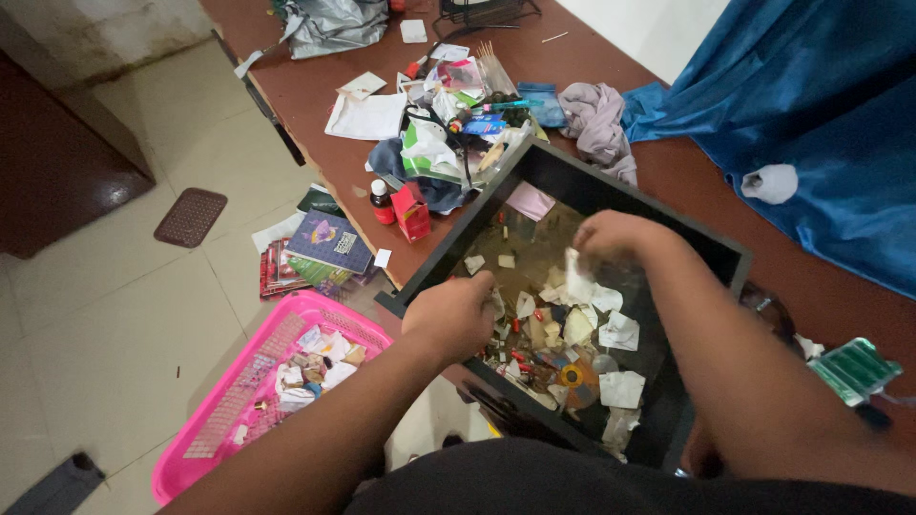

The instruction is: The person sorts small items from a drawer into a pink basket, handling pieces of paper, plastic, and miscellaneous debris one at a time. The person then wipes the inside of the drawer with a cloth.

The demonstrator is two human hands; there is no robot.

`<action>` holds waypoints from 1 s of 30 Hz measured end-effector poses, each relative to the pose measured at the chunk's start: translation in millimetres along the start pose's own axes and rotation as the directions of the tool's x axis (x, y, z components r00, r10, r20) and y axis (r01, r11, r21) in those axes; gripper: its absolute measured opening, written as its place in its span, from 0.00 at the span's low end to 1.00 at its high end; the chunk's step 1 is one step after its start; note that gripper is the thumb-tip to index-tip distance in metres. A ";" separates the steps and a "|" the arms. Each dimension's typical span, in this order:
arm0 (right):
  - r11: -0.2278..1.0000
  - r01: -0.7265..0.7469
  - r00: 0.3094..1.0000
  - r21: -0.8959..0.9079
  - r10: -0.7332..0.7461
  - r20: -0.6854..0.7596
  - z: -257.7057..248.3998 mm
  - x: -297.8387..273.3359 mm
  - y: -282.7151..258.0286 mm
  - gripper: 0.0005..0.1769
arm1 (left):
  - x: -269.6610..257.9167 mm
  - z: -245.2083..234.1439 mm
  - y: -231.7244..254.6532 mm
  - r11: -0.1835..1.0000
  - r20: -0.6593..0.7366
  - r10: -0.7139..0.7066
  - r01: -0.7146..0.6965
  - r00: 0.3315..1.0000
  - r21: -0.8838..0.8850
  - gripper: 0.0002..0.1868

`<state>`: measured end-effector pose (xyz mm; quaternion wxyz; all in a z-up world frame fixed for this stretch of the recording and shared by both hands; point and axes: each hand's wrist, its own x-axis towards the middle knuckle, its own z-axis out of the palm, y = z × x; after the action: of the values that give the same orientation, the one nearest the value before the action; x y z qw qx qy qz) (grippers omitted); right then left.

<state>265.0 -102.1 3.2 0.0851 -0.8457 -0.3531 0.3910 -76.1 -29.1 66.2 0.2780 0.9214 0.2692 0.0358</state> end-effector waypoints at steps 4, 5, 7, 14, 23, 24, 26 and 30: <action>0.985 0.104 0.995 0.140 -0.103 -0.013 11.6 -4.6 3.6 0.14 | -0.2 0.6 0.1 1.000 -0.009 0.006 -0.006 1.000 -0.008 0.12; 0.988 0.117 0.993 0.101 -0.119 0.006 13.2 -2.3 3.9 0.13 | 0.1 0.6 -0.2 1.000 -0.013 0.007 -0.007 1.000 -0.012 0.12; 0.978 0.199 0.977 0.068 -0.193 -0.090 18.4 7.7 1.8 0.13 | 0.3 0.1 -0.6 1.000 -0.008 0.001 -0.001 1.000 -0.005 0.12; 0.890 0.391 0.753 -0.234 -0.456 -0.475 29.6 69.7 -28.8 0.13 | 0.1 1.4 0.3 1.000 -0.008 -0.007 0.007 1.000 0.006 0.12; 0.927 -0.071 0.814 -0.368 -0.160 -0.559 59.2 86.5 -44.0 0.12 | 4.1 5.5 -2.9 1.000 -0.033 0.002 -0.002 0.999 -0.012 0.12; 0.901 -0.106 0.807 -0.420 -0.168 -0.566 61.0 88.2 -42.2 0.12 | 4.6 5.3 -2.8 1.000 -0.033 0.005 -0.005 0.999 -0.014 0.12; 0.930 -0.063 0.796 -0.362 -0.172 -0.580 58.7 84.3 -41.6 0.11 | 4.2 3.8 -1.8 1.000 -0.019 0.005 -0.005 1.000 -0.011 0.12; 0.982 0.046 0.812 -0.181 -0.142 -0.566 33.8 57.8 -51.4 0.13 | 1.0 1.8 0.0 0.999 0.025 -0.042 0.042 0.999 -0.020 0.12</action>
<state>239.0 -30.4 -32.9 0.1393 -0.9097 -0.3823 0.0827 -74.9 -29.4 64.6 0.2912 0.9131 0.2847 0.0214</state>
